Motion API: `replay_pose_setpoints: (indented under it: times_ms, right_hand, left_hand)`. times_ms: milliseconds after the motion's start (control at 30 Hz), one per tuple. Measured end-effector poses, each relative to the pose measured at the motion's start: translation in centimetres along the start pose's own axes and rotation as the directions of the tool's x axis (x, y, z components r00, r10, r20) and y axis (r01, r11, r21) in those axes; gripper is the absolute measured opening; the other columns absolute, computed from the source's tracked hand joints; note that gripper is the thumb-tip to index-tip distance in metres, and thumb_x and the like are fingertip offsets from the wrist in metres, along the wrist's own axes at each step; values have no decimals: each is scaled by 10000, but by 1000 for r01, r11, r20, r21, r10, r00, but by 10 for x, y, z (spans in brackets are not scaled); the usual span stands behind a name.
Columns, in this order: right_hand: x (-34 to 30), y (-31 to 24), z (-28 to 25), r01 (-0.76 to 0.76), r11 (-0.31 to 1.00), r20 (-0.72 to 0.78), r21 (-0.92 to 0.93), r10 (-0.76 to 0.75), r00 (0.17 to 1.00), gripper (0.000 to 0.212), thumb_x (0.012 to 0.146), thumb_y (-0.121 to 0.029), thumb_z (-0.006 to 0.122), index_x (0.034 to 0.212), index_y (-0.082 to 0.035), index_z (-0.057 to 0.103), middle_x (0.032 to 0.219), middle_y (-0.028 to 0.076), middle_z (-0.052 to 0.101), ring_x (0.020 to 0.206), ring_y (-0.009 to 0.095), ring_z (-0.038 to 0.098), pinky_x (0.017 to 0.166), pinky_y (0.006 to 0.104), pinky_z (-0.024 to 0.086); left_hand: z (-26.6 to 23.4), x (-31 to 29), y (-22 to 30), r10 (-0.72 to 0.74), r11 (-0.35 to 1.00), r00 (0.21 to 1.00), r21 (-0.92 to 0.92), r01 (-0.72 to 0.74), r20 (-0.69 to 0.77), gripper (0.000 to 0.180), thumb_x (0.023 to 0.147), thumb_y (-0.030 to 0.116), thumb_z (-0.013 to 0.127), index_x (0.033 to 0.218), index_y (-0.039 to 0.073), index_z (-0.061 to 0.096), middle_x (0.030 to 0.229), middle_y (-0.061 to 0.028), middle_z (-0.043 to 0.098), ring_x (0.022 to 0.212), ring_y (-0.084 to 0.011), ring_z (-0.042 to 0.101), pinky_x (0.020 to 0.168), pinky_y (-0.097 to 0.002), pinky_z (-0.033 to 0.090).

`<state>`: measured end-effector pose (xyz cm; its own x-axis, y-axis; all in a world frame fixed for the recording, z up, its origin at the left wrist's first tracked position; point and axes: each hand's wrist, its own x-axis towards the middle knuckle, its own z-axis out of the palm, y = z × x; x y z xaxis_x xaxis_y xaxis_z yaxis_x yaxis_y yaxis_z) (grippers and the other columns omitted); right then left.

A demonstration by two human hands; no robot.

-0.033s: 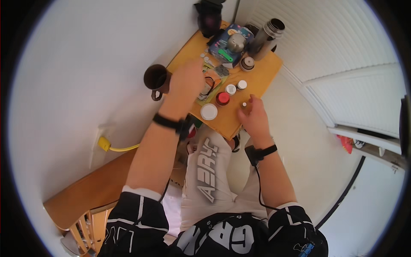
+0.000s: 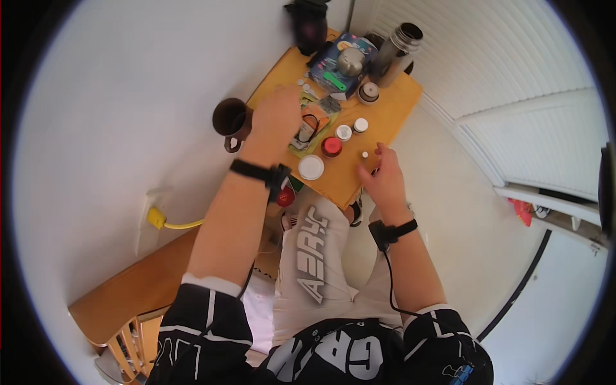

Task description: The person handles several small containers and items on a bedside table, then wipes the window sill, a bedroom door, and the surfaces of a white wardrobe with a cloth.

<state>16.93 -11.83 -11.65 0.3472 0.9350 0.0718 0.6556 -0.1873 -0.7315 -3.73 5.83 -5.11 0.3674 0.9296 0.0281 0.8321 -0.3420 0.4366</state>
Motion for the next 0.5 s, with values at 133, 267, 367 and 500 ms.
replay_pose_setpoints:
  times_ms: [133, 267, 367, 500]
  right_hand:
    - [-42, 29, -25, -140, 987, 17, 75, 139, 990, 535, 793, -172, 816, 1246, -22, 576, 1088, 123, 633, 802, 239, 618, 715, 364, 536]
    - [-91, 78, -34, -308, 942, 46, 136, 304, 951, 501, 797, -152, 827, 1219, -24, 589, 1026, 76, 633, 750, 173, 579, 690, 323, 518]
    - [-112, 95, -36, -328, 939, 32, 106, 326, 945, 482, 804, -138, 817, 1219, -27, 597, 1004, 62, 638, 732, 171, 582, 690, 317, 515]
    - [-113, 91, -35, -356, 917, 119, 178, 339, 933, 450, 833, -167, 783, 1221, -29, 601, 1002, 65, 644, 726, 192, 594, 701, 335, 516]
  left_hand:
    - [27, 30, -25, -44, 959, 957, 281, -41, 288, 198, 918, 95, 539, 1052, 10, 657, 1065, -221, 705, 1032, -408, 670, 896, -487, 545]
    - [35, 43, -43, -78, 938, 962, 347, -18, 260, 217, 818, 131, 674, 990, 2, 641, 977, -249, 698, 979, -431, 664, 861, -506, 529]
    - [19, 37, -33, -38, 946, 966, 322, -48, 256, 302, 811, 198, 715, 1039, 9, 656, 1049, -244, 694, 973, -423, 669, 851, -505, 536]
    - [-37, -4, 26, 37, 964, 994, 264, -7, -107, 359, 832, 244, 733, 1114, 31, 672, 1056, -193, 702, 961, -385, 679, 842, -470, 549]
